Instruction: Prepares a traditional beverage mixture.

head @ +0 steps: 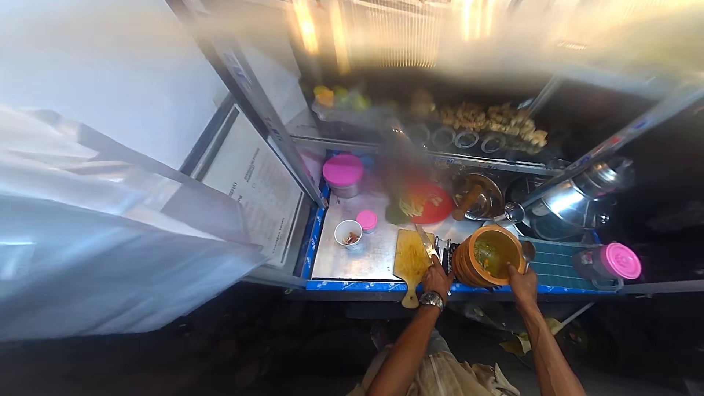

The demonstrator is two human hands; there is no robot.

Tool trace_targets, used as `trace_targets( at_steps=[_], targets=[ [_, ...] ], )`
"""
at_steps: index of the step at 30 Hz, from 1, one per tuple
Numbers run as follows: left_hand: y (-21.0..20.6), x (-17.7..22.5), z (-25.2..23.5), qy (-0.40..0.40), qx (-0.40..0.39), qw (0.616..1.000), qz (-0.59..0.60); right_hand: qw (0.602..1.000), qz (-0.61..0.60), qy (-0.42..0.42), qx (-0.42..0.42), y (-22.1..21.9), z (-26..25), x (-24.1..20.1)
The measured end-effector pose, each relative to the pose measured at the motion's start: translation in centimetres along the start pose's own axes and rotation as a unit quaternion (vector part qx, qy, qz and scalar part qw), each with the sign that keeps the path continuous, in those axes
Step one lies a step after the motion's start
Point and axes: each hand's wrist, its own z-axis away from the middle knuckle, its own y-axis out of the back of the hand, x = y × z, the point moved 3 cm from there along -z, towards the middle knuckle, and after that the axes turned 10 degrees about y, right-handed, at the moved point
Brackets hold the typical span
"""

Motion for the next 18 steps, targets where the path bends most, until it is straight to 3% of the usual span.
trace_targets(
  at_steps=[8, 18],
  targets=[
    [-0.7, -1.1, -0.4, 0.018, 0.032, 0.995, 0.090, 1.000, 0.006, -0.002, 0.005, -0.2, -0.2, 0.3],
    [-0.4, -5.5, 2.3, -0.087, 0.143, 0.979, 0.121, 1.000, 0.011, 0.004, 0.000, -0.2, -0.3, 0.7]
  ],
)
